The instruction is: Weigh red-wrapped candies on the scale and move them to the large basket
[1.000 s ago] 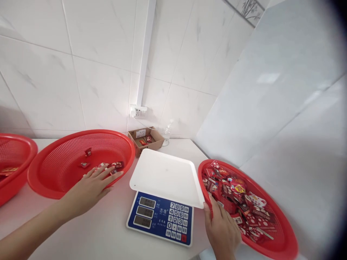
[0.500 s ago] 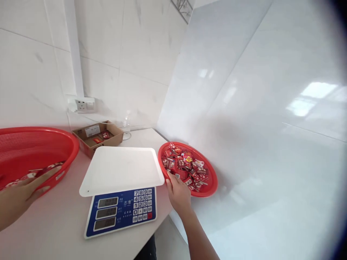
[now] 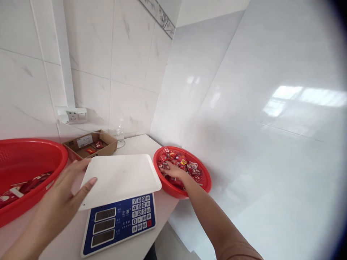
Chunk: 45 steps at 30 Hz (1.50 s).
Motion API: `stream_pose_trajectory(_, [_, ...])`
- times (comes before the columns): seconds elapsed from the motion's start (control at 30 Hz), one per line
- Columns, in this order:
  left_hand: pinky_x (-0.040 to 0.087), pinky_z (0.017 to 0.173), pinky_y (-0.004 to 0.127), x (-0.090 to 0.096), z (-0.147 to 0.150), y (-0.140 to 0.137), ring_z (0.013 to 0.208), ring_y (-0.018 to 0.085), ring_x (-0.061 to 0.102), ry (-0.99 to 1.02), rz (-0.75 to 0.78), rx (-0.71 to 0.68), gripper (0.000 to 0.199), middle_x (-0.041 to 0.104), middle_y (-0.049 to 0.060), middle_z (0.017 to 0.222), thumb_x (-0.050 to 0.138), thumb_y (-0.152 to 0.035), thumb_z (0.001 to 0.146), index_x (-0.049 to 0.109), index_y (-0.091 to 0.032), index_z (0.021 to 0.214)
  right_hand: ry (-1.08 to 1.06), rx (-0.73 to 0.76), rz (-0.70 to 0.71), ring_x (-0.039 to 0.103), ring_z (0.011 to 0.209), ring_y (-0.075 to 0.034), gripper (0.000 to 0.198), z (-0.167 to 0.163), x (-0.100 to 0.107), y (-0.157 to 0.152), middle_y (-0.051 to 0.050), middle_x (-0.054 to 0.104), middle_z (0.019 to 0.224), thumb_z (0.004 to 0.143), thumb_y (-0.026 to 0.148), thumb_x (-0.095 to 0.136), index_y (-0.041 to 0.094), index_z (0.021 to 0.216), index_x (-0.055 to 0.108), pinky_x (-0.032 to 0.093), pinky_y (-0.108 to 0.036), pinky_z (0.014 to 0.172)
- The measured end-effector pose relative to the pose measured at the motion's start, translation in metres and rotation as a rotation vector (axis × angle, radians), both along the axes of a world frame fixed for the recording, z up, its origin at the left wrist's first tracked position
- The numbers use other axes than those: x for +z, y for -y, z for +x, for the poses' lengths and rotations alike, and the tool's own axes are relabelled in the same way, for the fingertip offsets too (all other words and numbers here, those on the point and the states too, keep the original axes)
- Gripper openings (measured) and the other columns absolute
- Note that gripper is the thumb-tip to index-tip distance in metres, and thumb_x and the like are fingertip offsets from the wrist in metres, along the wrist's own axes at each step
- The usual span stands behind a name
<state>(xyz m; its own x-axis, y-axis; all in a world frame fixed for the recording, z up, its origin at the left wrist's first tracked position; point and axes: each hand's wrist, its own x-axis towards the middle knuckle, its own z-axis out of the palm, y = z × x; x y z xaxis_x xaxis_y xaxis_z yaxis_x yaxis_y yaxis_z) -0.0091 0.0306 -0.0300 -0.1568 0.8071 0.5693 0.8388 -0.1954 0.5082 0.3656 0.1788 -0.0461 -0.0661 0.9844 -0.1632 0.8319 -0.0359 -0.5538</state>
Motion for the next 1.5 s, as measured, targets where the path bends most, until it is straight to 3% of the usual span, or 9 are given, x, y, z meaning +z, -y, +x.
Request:
stream_pose_trajectory(0.2, [0.057,0.086,0.041,-0.008,0.021,0.01,0.129,0.031,0.051,0.037,-0.05,-0.133,0.05,0.056,0.005,0.14,0.041,-0.058,0.089,0.053,-0.032,0.13,0.128,-0.069,0.066,0.061,0.112,-0.033,0.078,-0.023,-0.019,-0.017,-0.023,0.044,0.145,0.068,0.025,0.072,0.02,0.141,0.045,0.046,-0.044,0.092])
stream_pose_trajectory(0.3, [0.059,0.079,0.036,-0.012,0.012,0.01,0.125,0.031,0.055,0.067,-0.063,-0.146,0.049,0.061,0.005,0.134,0.042,-0.058,0.088,0.057,-0.031,0.125,0.147,-0.079,0.129,0.062,0.109,-0.031,0.062,-0.015,-0.018,-0.017,-0.021,0.056,0.133,0.067,0.016,0.069,0.016,0.128,0.057,0.046,-0.04,0.091])
stream_pose_trajectory(0.4, [0.06,0.077,0.036,-0.008,0.007,0.01,0.124,0.03,0.056,0.09,-0.08,-0.117,0.05,0.061,0.005,0.135,0.041,-0.059,0.087,0.058,-0.03,0.124,0.132,-0.075,0.184,0.064,0.103,-0.027,0.05,0.0,-0.008,-0.013,-0.015,0.067,0.116,0.068,0.009,0.062,0.014,0.117,0.062,0.047,-0.033,0.088])
stream_pose_trajectory(0.63, [0.056,0.088,0.039,-0.003,0.005,0.011,0.122,0.029,0.058,0.096,-0.08,-0.127,0.048,0.063,0.004,0.132,0.043,-0.058,0.087,0.06,-0.029,0.122,0.112,-0.152,0.308,0.063,0.106,-0.025,0.053,0.024,0.021,0.004,-0.013,0.066,0.121,0.072,0.011,0.055,0.015,0.124,0.058,0.047,-0.033,0.087])
stream_pose_trajectory(1.07, [0.058,0.07,0.032,0.003,0.004,0.013,0.111,0.028,0.064,0.152,-0.117,-0.156,0.049,0.063,0.006,0.131,0.045,-0.058,0.086,0.062,-0.028,0.122,0.092,-0.162,0.514,0.061,0.106,-0.022,0.038,0.0,0.056,0.01,-0.009,0.068,0.115,0.079,0.015,0.049,0.019,0.115,0.061,0.044,-0.034,0.092])
stream_pose_trajectory(1.17, [0.057,0.064,0.032,0.003,0.003,0.013,0.094,0.025,0.069,0.149,-0.148,-0.147,0.05,0.061,0.006,0.134,0.045,-0.058,0.087,0.06,-0.029,0.124,-0.004,-0.142,0.556,0.063,0.099,-0.021,0.037,-0.015,0.068,0.013,-0.005,0.069,0.108,0.078,0.02,0.052,0.021,0.115,0.06,0.046,-0.033,0.088])
stream_pose_trajectory(1.3, [0.057,0.063,0.031,0.004,0.002,0.015,0.088,0.023,0.069,0.133,-0.161,-0.136,0.049,0.062,0.005,0.133,0.044,-0.058,0.088,0.06,-0.029,0.125,-0.411,-0.058,0.548,0.064,0.091,-0.021,0.039,-0.052,0.074,0.015,-0.003,0.07,0.1,0.073,0.028,0.059,0.021,0.111,0.06,0.048,-0.034,0.082])
stream_pose_trajectory(1.4, [0.057,0.069,0.033,0.007,0.0,0.017,0.096,0.025,0.068,0.116,-0.136,-0.128,0.047,0.064,0.006,0.131,0.045,-0.056,0.089,0.061,-0.028,0.123,-0.622,0.037,0.478,0.064,0.09,-0.02,0.04,-0.085,0.062,0.013,-0.004,0.07,0.1,0.069,0.029,0.061,0.019,0.109,0.06,0.049,-0.033,0.08])
stream_pose_trajectory(1.5, [0.057,0.076,0.035,0.012,-0.003,0.019,0.097,0.025,0.069,0.113,-0.113,-0.123,0.045,0.064,0.005,0.13,0.046,-0.054,0.089,0.061,-0.028,0.123,-0.596,0.116,0.39,0.063,0.084,-0.019,0.034,-0.109,0.043,0.013,-0.002,0.07,0.092,0.068,0.025,0.06,0.019,0.102,0.062,0.049,-0.032,0.078])
